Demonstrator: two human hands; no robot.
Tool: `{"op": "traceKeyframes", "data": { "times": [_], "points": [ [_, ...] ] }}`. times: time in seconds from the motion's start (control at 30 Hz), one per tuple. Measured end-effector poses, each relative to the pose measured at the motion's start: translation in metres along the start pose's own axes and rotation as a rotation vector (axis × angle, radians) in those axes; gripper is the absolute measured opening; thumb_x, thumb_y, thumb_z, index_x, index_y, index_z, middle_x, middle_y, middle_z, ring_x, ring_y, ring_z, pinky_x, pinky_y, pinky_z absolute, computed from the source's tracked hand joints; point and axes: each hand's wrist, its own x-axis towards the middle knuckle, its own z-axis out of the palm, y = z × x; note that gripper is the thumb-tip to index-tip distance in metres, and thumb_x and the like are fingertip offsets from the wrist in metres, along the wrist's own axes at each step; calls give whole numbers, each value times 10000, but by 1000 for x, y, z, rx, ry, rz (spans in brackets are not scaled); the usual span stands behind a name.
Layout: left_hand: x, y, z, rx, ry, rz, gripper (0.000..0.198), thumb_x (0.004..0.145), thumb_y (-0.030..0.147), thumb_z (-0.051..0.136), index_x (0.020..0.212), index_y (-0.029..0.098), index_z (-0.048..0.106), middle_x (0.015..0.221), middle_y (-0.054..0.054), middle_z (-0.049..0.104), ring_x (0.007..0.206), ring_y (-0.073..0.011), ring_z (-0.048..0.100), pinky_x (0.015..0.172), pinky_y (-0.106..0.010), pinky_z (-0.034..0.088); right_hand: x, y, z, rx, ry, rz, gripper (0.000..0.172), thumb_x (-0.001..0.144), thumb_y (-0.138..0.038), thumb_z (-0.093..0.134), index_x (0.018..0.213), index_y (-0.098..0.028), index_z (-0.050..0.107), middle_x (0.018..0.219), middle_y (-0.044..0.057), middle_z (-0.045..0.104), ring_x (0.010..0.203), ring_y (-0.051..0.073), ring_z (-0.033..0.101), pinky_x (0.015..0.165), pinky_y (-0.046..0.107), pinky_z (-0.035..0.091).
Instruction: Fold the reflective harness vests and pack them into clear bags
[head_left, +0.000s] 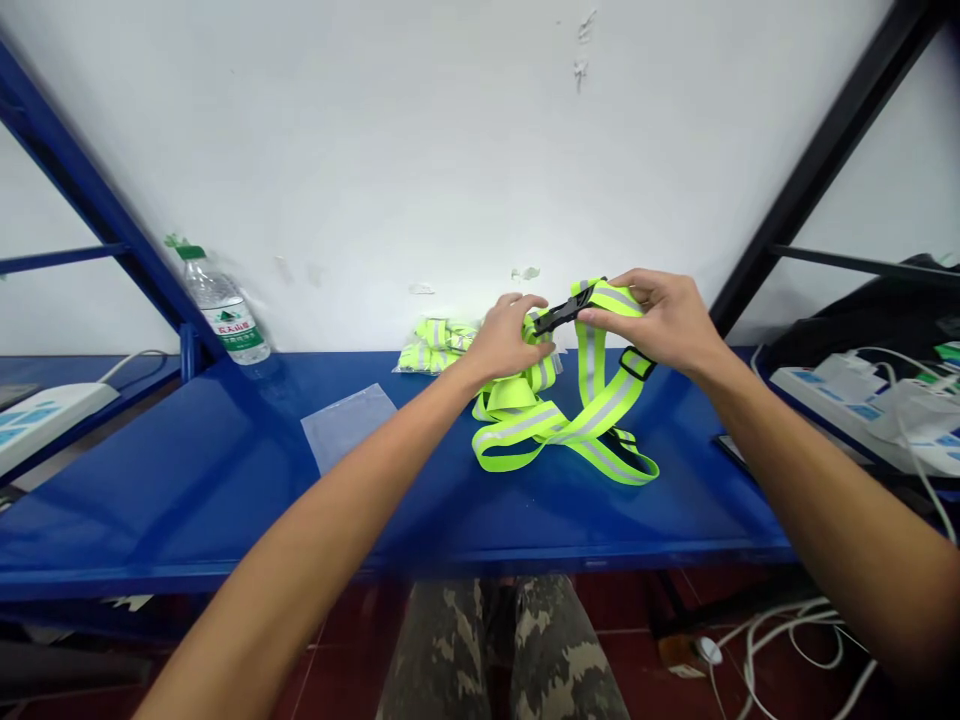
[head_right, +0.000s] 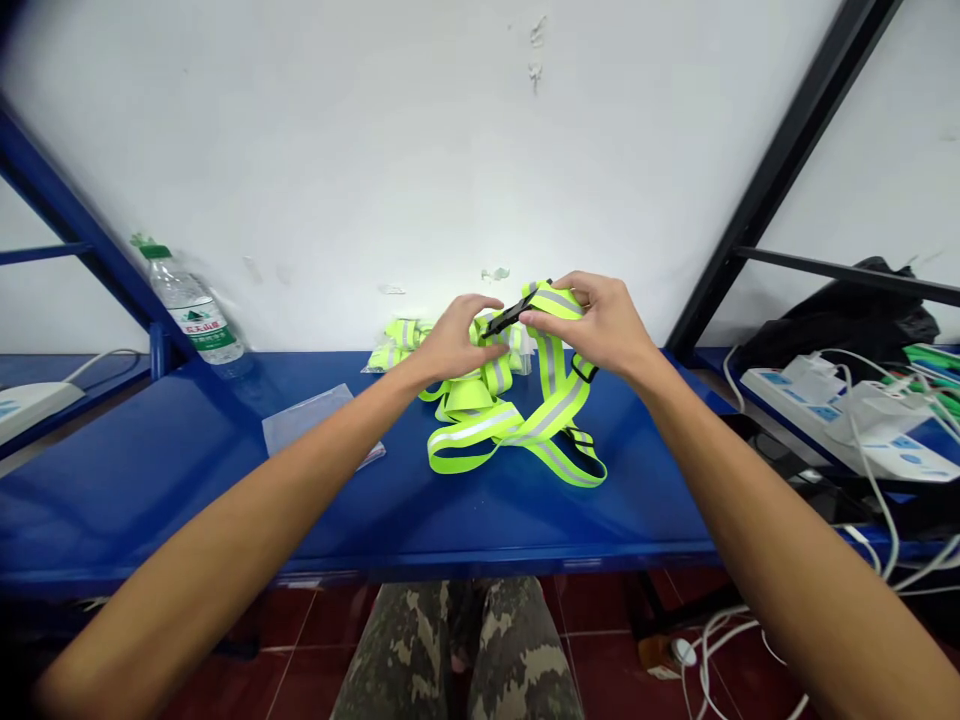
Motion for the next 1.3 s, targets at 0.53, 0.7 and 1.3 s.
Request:
{"op": "traceKeyframes", "data": {
  "times": [0.53, 0.7, 1.3],
  "points": [
    [37, -17, -102, -441, 134, -584, 183, 668, 83, 621, 835, 156, 640, 608, -9, 518, 544, -133, 520, 666, -350, 516, 11, 22, -50, 281, 57, 585, 84, 842, -133, 606, 879, -109, 678, 781, 124, 680, 723, 174, 638, 720, 355, 497],
    [25, -24, -132, -595, -267, -659, 259, 628, 25, 710, 841, 169, 682, 608, 24, 476, 461, -72, 407, 538, -264, 454, 13, 29, -58, 775, 134, 609, 202, 776, -44, 580, 910, -191, 611, 557, -36, 480, 539, 114, 518, 738, 390, 495],
    [13, -17, -123, -507, -159, -504, 295, 631, 62, 710, 893, 196, 725, 731, -49, 630, 647, -170, 615, 580, -263, 476, 28, 8, -37, 215, 341, 344, 274, 893, -107, 355, 1102, -175, 519, 958, 100, 588, 765, 152, 592, 629, 297, 492]
  ]
}}
